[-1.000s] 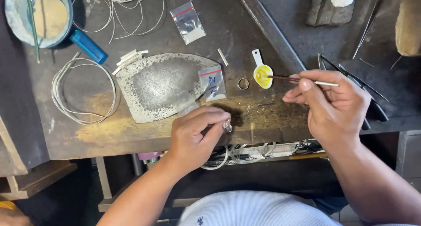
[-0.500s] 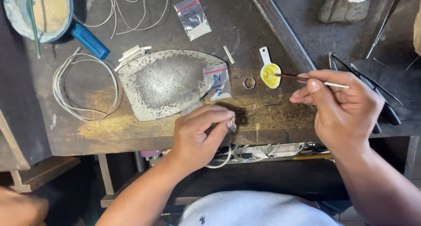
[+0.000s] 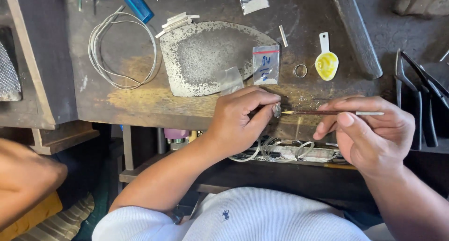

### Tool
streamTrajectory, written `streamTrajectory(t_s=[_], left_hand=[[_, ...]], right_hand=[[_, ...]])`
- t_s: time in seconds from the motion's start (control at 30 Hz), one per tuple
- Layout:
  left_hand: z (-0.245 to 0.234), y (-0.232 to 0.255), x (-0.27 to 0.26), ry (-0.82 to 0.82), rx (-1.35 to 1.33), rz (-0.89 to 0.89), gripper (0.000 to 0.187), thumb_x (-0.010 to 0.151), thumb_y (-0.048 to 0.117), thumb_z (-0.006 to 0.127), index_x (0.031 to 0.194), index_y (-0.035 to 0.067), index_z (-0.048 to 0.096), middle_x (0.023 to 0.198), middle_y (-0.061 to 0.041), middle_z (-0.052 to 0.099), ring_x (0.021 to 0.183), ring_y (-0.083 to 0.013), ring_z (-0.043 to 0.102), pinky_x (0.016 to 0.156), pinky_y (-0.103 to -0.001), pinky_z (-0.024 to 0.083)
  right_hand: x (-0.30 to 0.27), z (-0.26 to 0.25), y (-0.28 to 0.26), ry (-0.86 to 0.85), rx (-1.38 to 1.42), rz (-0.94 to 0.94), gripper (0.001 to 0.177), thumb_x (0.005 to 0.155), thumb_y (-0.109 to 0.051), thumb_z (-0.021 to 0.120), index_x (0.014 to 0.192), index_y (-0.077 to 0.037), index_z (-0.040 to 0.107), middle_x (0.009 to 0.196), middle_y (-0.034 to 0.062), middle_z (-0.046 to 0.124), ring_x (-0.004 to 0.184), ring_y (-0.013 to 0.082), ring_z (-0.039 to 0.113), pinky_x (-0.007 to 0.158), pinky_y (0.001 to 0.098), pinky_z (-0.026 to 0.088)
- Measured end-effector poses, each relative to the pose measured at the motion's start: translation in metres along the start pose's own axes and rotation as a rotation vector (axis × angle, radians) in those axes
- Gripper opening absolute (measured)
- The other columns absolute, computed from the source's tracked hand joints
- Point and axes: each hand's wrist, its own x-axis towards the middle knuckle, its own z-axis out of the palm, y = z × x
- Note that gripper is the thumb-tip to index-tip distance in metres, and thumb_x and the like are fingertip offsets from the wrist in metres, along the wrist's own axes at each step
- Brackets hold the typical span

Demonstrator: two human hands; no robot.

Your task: Applying flux to a small jewelry component using a brush and tweezers at a workbench in preparation for soldering.

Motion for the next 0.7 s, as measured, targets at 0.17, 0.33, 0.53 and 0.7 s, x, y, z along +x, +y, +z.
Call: streamTrajectory(t_s=[0.17,0.33,0.53,0.7], left_hand=[[0.0000,-0.0019,-0.0003,0.004,-0.014,0.011,0.010,0.080,-0.004,0.059,0.089,-0.001,0.060,0.081,-0.011,0.064,0.073,-0.0198,0.064,0.069,-0.027,0.053],[-0.0003,-0.0021,-0.0008,-0.004,-0.013,0.015,0.011,0.080,-0.005,0.058,0.089,0.000,0.060,0.081,-0.011,0.063,0.073,-0.0201,0.063,0.069,-0.027,0.053],[-0.0009,-0.0008,0.0004,-0.007,-0.012,0.013,0.010,0.080,-0.005,0.059,0.089,-0.001,0.060,0.081,-0.011,0.063,0.073,-0.0204,0.063,0.069,-0.027,0.053],[-0.0006,-0.0010,0.0002,-0.002,-0.013,0.018,0.011,0.079,-0.006,0.059,0.089,-0.001,0.060,0.080,-0.011,0.063,0.073,-0.0200,0.063,0.068,-0.027,0.053]], right_hand=[[0.0014,0.0026,0.0009,-0.019,-0.077,-0.020,0.018,0.079,-0.003,0.052,0.090,0.011,0.050,0.084,0.0281,0.056,0.051,0.0302,0.061,0.047,0.0327,0.056],[0.0016,0.0024,0.0019,-0.040,-0.095,-0.036,0.018,0.079,-0.003,0.052,0.091,0.011,0.050,0.084,0.0284,0.056,0.052,0.0306,0.062,0.049,0.0333,0.057],[0.0026,0.0039,0.0003,-0.043,-0.128,-0.045,0.018,0.080,-0.003,0.051,0.090,0.011,0.050,0.084,0.0285,0.056,0.052,0.0301,0.061,0.048,0.0330,0.057],[0.0017,0.0045,0.0005,-0.034,-0.136,-0.052,0.018,0.080,-0.003,0.051,0.090,0.011,0.049,0.084,0.0299,0.056,0.051,0.0310,0.061,0.048,0.0332,0.056]])
